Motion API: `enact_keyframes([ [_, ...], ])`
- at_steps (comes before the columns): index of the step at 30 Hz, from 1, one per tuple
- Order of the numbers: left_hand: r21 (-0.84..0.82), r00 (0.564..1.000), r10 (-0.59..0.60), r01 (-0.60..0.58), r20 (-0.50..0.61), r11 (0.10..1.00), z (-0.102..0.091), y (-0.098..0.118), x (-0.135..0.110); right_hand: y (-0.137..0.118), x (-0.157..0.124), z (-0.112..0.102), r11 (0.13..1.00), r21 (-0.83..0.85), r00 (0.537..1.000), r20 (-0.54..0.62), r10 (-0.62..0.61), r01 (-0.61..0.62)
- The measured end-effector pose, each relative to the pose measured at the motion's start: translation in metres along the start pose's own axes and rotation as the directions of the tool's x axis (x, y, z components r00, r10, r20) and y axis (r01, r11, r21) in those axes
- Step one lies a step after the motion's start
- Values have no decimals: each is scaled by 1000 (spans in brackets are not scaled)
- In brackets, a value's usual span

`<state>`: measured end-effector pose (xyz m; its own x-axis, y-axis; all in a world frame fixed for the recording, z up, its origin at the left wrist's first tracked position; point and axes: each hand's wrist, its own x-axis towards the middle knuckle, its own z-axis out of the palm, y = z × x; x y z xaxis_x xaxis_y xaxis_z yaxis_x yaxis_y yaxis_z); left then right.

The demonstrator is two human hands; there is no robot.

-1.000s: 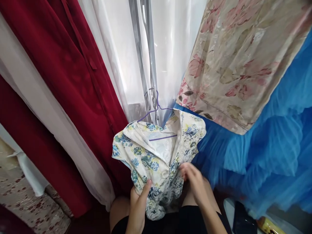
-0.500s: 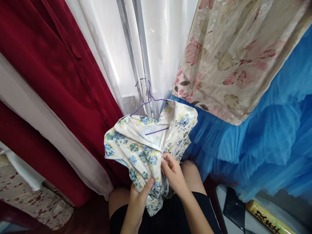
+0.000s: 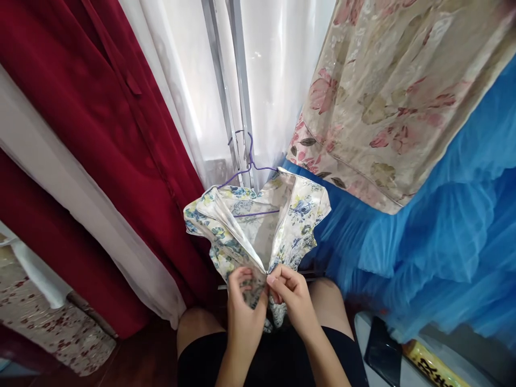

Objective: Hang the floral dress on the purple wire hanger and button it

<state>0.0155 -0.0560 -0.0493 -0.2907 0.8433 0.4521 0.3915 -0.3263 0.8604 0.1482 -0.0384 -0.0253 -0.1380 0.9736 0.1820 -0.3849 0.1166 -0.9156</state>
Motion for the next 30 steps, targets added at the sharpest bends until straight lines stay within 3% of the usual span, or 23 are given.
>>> enact_keyframes([
  [4,3,993,-10,10,119,1000,30,5,4,6,1,2,997,49,997,-40,69,-67],
  [7,39,986,11,-17,166,999,34,1,4,9,4,-3,979,136,976,-137,167,-149],
  [9,104,977,-7,-15,212,994,30,-3,5,4,14,-6,960,199,965,-132,224,-196],
  [13,349,931,-28,-108,365,931,12,-1,17,-33,60,-5,932,231,958,9,286,-280],
  [15,492,891,-59,-193,450,849,5,5,25,-63,92,3,894,257,930,106,351,-367],
  [17,601,847,-102,-280,522,749,1,13,30,-92,123,13,888,269,928,126,351,-373],
  [20,655,781,-150,-383,606,652,-1,16,33,-122,152,25,889,279,932,127,340,-363],
  [23,582,741,-127,-395,659,711,-6,9,40,-130,153,25,911,267,949,128,288,-313],
  [25,447,757,-42,-339,652,828,-13,6,54,-126,143,20,953,212,974,111,199,-219],
  [26,369,788,15,-304,615,878,-17,8,64,-123,137,18,973,169,985,97,145,-160],
  [28,222,869,139,-271,475,937,-23,19,89,-118,126,15,995,78,996,74,53,-59],
  [30,118,907,276,-327,319,938,-25,40,117,-115,119,14,1000,7,998,70,-7,6],
])
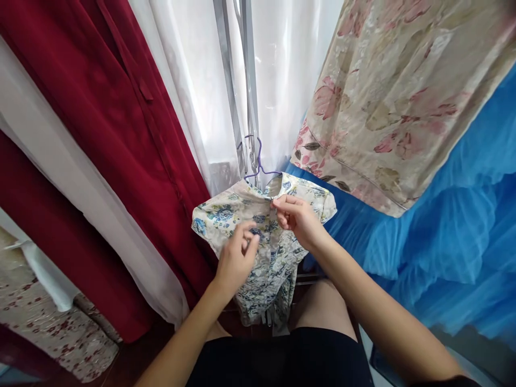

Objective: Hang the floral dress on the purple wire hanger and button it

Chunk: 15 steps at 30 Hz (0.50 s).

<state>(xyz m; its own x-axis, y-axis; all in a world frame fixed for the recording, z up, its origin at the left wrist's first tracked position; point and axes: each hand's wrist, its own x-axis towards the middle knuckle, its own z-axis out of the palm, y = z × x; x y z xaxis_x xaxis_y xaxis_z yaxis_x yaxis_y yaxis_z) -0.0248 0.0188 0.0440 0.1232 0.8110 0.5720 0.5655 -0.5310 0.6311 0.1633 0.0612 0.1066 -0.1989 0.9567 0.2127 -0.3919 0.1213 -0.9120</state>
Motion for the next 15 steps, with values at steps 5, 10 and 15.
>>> enact_keyframes([
  [5,120,960,272,-263,-68,957,-17,35,69,5,0,3,990,-105,996,-4,-94,93],
  [10,235,959,276,-284,67,930,-18,41,86,22,14,-4,994,-18,993,-46,-108,108],
  [15,211,949,303,-316,92,925,-18,30,83,28,19,-2,984,-7,984,-14,-178,178],
])
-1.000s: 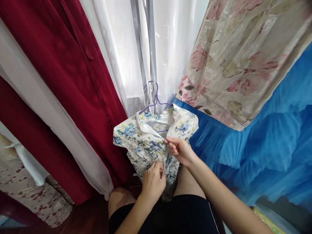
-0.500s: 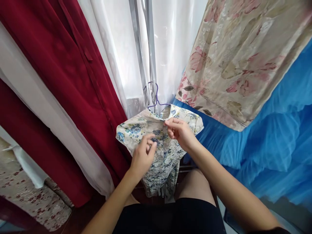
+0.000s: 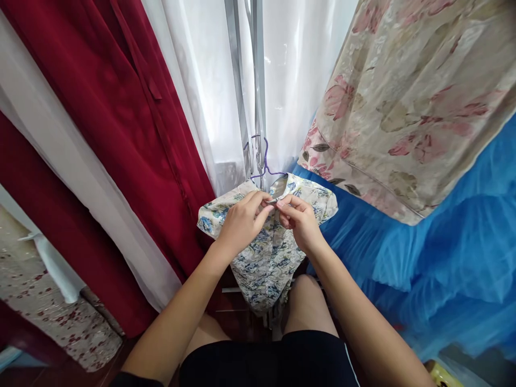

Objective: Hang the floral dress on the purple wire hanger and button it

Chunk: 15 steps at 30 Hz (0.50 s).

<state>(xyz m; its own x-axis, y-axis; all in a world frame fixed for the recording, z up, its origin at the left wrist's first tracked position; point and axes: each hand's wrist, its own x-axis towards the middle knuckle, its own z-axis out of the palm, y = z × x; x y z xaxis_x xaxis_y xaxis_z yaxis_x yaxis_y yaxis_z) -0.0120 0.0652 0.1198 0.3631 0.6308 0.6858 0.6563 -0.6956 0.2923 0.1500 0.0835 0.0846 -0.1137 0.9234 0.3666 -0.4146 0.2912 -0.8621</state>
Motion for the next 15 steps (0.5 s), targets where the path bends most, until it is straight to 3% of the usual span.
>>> enact_keyframes([
  [3,12,997,26,-25,-77,1000,-2,1,2,9,1,5,998,-54,999,-24,-37,36],
  [6,-13,970,-11,8,-243,1000,-17,-5,6,26,-2,4,997,-80,994,-113,-7,-2],
  [9,-96,875,-153,122,-459,988,-41,-37,7,41,-14,-4,993,-103,990,-137,36,-50],
  [11,-252,761,-331,225,-558,941,-55,-73,2,44,-25,-7,991,-117,990,-134,48,-64],
  [12,-377,675,-459,278,-577,884,-57,-93,-3,43,-30,-7,990,-124,990,-127,53,-69],
  [13,-545,562,-628,336,-538,768,-57,-110,-10,43,-34,-5,989,-130,991,-118,57,-72],
  [14,-722,428,-796,367,-429,587,-52,-124,-20,42,-38,-2,988,-132,993,-105,61,-75],
  [15,-781,363,-859,385,-362,492,-44,-135,-33,41,-41,1,989,-123,994,-90,69,-80],
])
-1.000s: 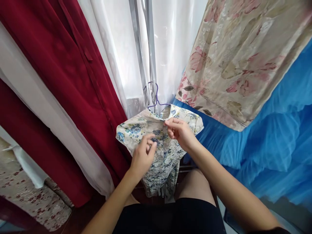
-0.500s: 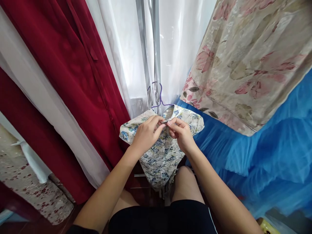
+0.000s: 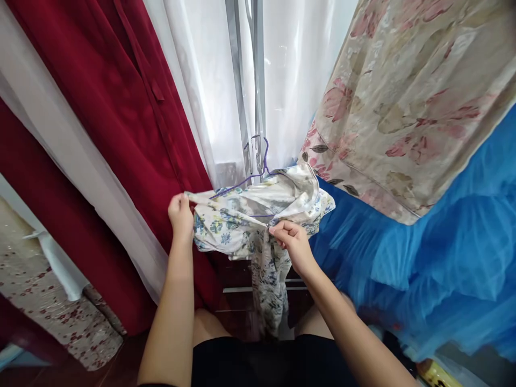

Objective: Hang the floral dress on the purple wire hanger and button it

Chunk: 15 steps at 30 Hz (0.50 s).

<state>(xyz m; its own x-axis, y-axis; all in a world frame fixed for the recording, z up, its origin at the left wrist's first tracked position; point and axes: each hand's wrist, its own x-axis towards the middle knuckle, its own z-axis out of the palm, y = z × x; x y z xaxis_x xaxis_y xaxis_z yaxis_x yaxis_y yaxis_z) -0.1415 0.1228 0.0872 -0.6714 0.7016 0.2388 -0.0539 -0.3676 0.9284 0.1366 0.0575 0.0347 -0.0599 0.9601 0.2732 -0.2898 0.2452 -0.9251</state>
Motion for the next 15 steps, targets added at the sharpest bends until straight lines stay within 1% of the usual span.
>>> enact_keyframes([
  [1,-9,998,-62,62,-9,998,-8,-18,-5,0,-3,3,1000,22,1000,11,13,-13],
  [2,-16,992,-129,129,4,991,-15,-37,-16,0,-5,5,998,59,999,14,35,-36],
  [4,-32,971,-237,238,25,971,-29,-76,-51,4,-12,4,979,176,994,-14,110,-105],
  [6,-57,949,-311,315,58,948,-39,-111,-93,14,-22,-8,936,321,976,-108,190,-147],
  [7,-72,936,-341,347,86,935,-41,-125,-114,21,-30,-18,911,388,958,-176,225,-143],
  [9,-110,914,-376,394,155,913,-40,-143,-149,39,-46,-43,870,487,902,-335,271,-80],
  [10,-132,903,-381,410,198,903,-35,-146,-163,49,-55,-55,863,505,860,-427,279,-29],
  [11,-157,893,-375,419,248,894,-29,-144,-174,58,-63,-66,867,497,805,-526,275,29],
  [12,-182,884,-357,421,301,889,-22,-139,-182,66,-69,-75,885,457,733,-631,253,88],
  [13,-207,875,-326,415,357,886,-15,-129,-189,73,-74,-80,909,394,655,-725,215,138],
  [14,-229,865,-284,401,413,887,-8,-117,-196,77,-77,-83,935,314,590,-791,161,166],
  [15,-243,851,-236,381,468,892,-2,-102,-202,78,-79,-81,958,233,562,-821,100,169],
])
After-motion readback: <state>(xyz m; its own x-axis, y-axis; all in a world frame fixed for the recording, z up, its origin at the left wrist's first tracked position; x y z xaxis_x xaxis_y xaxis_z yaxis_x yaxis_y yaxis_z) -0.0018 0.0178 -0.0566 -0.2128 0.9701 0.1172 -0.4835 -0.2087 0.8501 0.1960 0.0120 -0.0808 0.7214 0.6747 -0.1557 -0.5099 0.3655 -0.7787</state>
